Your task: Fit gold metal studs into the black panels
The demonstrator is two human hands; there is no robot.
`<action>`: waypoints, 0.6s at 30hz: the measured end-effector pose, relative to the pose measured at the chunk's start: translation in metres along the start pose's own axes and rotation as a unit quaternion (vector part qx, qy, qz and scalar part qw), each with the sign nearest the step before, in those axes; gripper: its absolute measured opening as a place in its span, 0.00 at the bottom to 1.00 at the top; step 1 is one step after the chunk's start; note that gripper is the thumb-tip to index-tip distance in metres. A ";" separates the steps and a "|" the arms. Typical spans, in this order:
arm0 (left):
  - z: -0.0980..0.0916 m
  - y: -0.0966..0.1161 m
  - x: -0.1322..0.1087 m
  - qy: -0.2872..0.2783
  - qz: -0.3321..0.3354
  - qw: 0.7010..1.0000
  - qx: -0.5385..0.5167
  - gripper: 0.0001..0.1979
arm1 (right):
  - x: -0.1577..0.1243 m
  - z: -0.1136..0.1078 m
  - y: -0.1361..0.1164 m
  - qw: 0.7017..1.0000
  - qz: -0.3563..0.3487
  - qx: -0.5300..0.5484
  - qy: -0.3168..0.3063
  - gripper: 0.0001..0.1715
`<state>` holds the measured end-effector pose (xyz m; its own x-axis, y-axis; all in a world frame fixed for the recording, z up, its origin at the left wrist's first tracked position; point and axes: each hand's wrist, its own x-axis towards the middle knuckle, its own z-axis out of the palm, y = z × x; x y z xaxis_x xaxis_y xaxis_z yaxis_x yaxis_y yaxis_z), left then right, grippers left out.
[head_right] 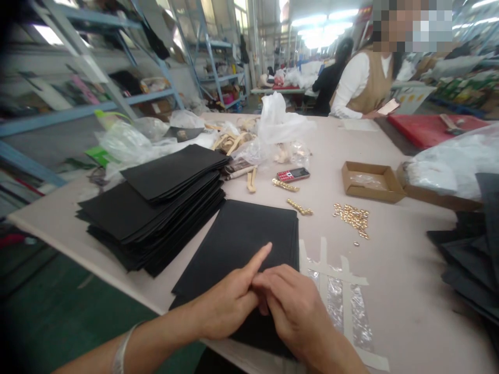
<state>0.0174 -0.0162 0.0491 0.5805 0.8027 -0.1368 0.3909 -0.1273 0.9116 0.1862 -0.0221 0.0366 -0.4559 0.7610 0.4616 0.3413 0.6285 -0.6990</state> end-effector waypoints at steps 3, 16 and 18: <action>-0.019 0.002 0.018 -0.020 0.007 0.995 0.095 0.27 | -0.003 -0.009 0.019 0.987 0.146 0.067 0.023 0.13; -0.135 -0.037 0.116 0.000 -0.067 0.863 0.501 0.32 | -0.003 -0.026 0.063 0.788 0.417 0.411 0.189 0.16; -0.137 -0.037 0.121 -0.006 -0.074 0.857 0.509 0.34 | -0.003 -0.030 0.071 0.775 0.430 0.388 0.253 0.17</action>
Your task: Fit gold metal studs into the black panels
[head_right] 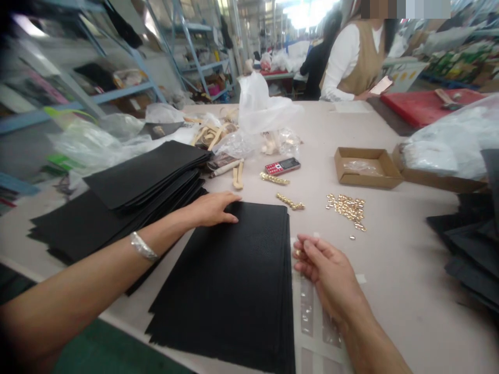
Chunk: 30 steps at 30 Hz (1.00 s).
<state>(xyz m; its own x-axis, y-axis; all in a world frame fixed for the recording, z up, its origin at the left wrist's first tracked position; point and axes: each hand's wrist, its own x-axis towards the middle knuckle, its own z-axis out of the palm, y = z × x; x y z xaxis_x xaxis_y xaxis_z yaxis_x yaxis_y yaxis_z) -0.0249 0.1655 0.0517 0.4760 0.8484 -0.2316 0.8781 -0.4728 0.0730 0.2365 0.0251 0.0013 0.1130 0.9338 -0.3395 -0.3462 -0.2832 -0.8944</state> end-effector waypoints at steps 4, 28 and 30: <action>-0.004 0.000 0.006 0.000 -0.013 1.000 0.011 0.33 | 0.008 -0.012 0.000 0.991 -0.053 -0.102 0.075 0.22; -0.004 0.049 -0.055 -0.232 -0.022 0.942 -0.243 0.23 | -0.057 0.042 0.000 0.945 -0.106 -0.258 -0.172 0.16; -0.003 0.052 -0.057 -0.265 -0.019 0.928 -0.262 0.25 | -0.062 0.051 0.014 0.947 -0.080 -0.247 -0.189 0.15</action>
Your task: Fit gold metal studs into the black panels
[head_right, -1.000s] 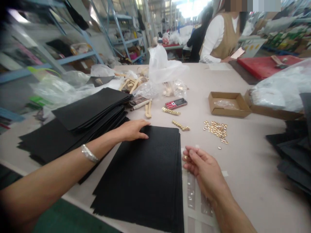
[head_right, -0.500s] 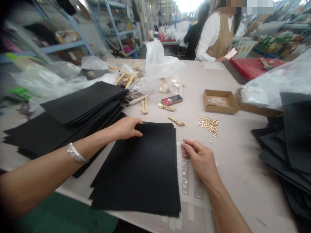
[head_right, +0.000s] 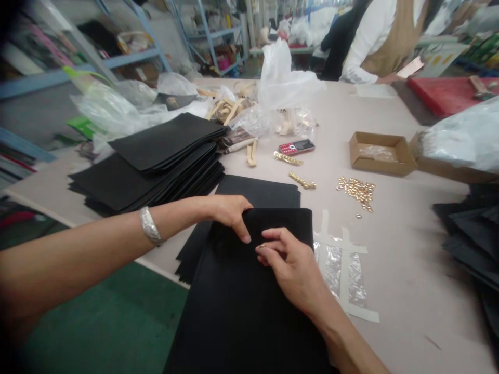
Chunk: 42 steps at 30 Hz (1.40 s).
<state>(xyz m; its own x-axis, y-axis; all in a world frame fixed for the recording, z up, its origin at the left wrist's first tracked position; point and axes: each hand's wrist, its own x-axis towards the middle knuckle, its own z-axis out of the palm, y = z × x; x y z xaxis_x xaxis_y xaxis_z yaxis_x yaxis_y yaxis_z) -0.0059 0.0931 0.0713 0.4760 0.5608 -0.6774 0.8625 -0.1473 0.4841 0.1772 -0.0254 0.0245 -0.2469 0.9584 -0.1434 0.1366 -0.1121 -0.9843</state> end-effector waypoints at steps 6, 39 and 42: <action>0.017 -0.003 0.005 -0.099 -0.042 0.992 -0.062 0.20 | 0.004 0.007 0.015 0.997 0.046 -0.055 0.003 0.11; 0.041 0.003 -0.028 -0.048 -0.036 0.984 -0.167 0.08 | -0.007 0.022 0.007 0.974 -0.081 -0.211 0.013 0.04; 0.052 0.003 -0.037 -0.048 -0.008 0.983 -0.175 0.07 | -0.011 0.024 0.008 0.961 -0.114 -0.250 0.021 0.06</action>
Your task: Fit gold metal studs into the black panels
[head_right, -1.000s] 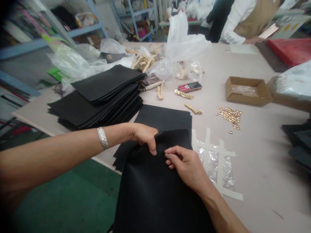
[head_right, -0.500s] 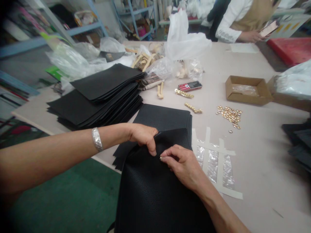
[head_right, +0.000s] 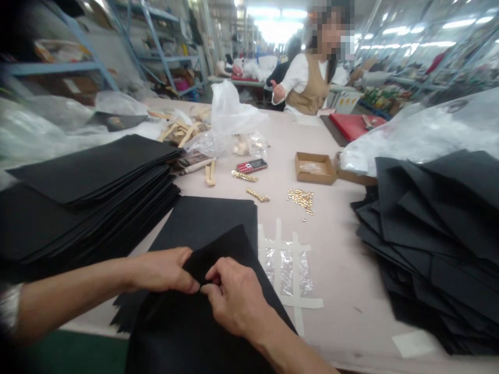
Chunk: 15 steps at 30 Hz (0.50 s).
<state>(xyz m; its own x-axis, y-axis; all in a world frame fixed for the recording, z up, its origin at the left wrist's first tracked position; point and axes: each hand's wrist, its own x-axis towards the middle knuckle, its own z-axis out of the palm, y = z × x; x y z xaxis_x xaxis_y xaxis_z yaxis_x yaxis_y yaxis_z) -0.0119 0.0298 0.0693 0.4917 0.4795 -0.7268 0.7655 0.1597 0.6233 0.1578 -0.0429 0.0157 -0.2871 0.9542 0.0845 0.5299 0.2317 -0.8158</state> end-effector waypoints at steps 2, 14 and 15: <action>0.010 -0.004 -0.002 0.005 0.034 0.999 -0.038 0.06 | -0.002 0.001 0.001 1.000 -0.015 -0.016 0.006 0.06; 0.050 -0.016 -0.005 0.052 0.055 0.967 -0.245 0.08 | -0.006 -0.049 0.013 0.999 -0.024 -0.041 -0.004 0.09; 0.051 -0.014 -0.009 0.037 0.053 0.969 -0.240 0.08 | -0.005 -0.064 0.022 0.996 -0.001 -0.088 0.025 0.09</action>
<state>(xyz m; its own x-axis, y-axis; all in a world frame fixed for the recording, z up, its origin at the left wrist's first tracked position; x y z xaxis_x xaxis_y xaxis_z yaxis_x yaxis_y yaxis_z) -0.0060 -0.0210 0.0519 0.5118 0.5734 -0.6398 0.4233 0.4797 0.7686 0.2219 -0.0300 0.0344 -0.2503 0.9608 0.1188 0.6625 0.2595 -0.7027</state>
